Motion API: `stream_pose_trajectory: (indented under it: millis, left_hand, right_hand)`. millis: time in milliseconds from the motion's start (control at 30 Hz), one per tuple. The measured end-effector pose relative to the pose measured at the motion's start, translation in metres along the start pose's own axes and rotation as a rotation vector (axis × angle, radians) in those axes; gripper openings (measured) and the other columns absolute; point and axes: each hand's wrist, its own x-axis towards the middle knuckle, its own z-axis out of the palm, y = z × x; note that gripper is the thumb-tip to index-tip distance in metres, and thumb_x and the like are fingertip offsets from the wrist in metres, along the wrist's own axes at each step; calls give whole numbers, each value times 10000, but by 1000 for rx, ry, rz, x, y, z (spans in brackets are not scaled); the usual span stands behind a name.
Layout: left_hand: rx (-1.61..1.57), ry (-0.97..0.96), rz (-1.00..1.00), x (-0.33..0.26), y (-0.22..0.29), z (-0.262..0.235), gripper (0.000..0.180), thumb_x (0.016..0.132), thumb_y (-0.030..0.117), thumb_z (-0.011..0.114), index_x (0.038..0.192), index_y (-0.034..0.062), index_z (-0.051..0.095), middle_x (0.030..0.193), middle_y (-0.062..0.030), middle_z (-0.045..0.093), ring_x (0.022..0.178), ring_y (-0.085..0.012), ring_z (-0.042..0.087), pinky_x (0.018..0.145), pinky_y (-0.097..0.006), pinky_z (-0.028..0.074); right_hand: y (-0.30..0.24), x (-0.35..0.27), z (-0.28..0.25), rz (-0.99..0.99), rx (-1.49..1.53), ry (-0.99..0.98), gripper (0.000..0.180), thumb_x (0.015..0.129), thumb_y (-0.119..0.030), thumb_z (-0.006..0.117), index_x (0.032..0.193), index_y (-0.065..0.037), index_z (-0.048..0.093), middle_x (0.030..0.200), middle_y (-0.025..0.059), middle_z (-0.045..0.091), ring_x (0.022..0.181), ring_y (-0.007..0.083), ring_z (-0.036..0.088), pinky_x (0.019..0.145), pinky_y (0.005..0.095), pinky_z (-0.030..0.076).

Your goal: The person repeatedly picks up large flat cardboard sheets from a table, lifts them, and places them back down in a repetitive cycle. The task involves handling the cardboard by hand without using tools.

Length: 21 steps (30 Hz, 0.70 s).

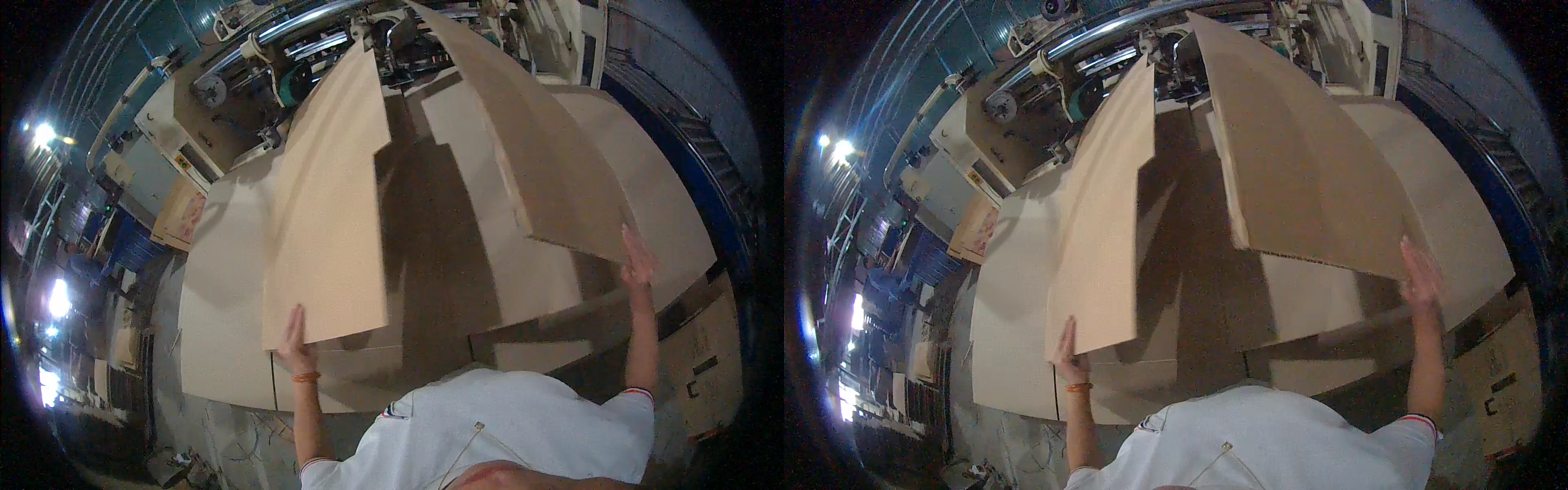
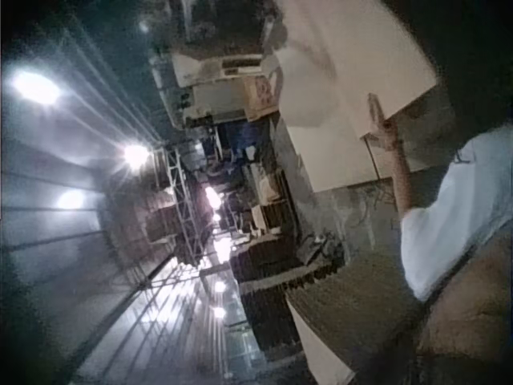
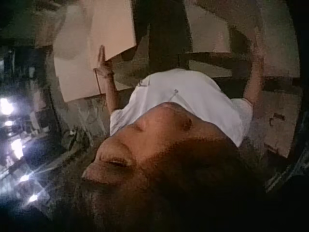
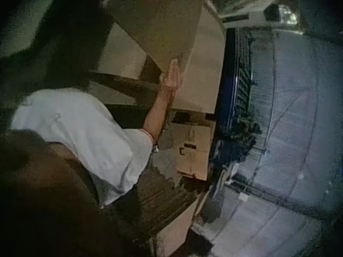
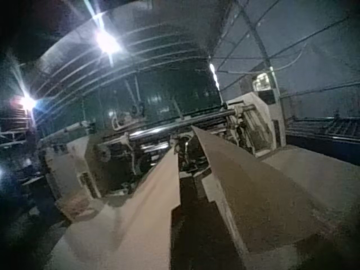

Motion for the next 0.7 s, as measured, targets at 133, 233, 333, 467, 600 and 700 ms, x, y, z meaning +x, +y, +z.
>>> stream_pose_trajectory:
  millis: [133, 233, 333, 467, 600, 700]
  left_hand:
    - [-40, -129, 163, -27, 26, 48, 442, 774, 17, 615, 1208, 101, 636, 1254, -98, 610, 1185, -278, 566, 1001, -416, 439]
    - [-10, -181, 250, -54, 30, 78, 438, 795, 15, 585, 1214, 129, 636, 1251, -74, 615, 1187, -275, 565, 1016, -435, 424]
    - [-22, -418, 202, -90, 22, 84, 440, 850, 33, 532, 1267, 158, 599, 1308, -51, 574, 1234, -273, 521, 1061, -446, 370]
    - [27, -659, 231, -109, -6, 79, 509, 835, 84, 520, 1337, 167, 533, 1400, -49, 490, 1288, -261, 465, 1115, -460, 282]
    - [9, -649, 241, -114, -18, 78, 558, 799, 147, 522, 1357, 170, 511, 1414, -40, 476, 1303, -258, 447, 1131, -479, 243]
    - [50, -633, 258, -112, -19, 80, 511, 823, 162, 515, 1334, 175, 532, 1391, -22, 499, 1303, -246, 442, 1127, -497, 239]
  right_hand:
    - [18, -21, 37, 58, -68, -266, 737, 648, 9, 646, 1361, -103, 496, 1327, 167, 540, 1140, 330, 576, 960, 375, 457]
    - [-13, -63, 65, 101, -69, -511, 843, 624, 4, 677, 1416, -151, 432, 1424, 178, 432, 1235, 357, 501, 923, 414, 464]
    - [-58, -102, 81, 157, 14, -634, 764, 698, -107, 663, 1419, -179, 420, 1438, 214, 400, 1236, 401, 484, 869, 484, 460]
    - [-90, -126, 93, -11, -104, -835, 829, 654, -99, 715, 1420, -186, 410, 1398, 245, 422, 1203, 443, 491, 893, 477, 449]
    - [-99, -131, 103, -17, -130, -845, 864, 625, -104, 744, 1416, -213, 413, 1396, 248, 416, 1226, 450, 460, 930, 483, 432]
    - [-103, -133, 103, 38, -115, -858, 830, 641, -95, 733, 1404, -226, 431, 1410, 237, 405, 1259, 433, 433, 956, 498, 416]
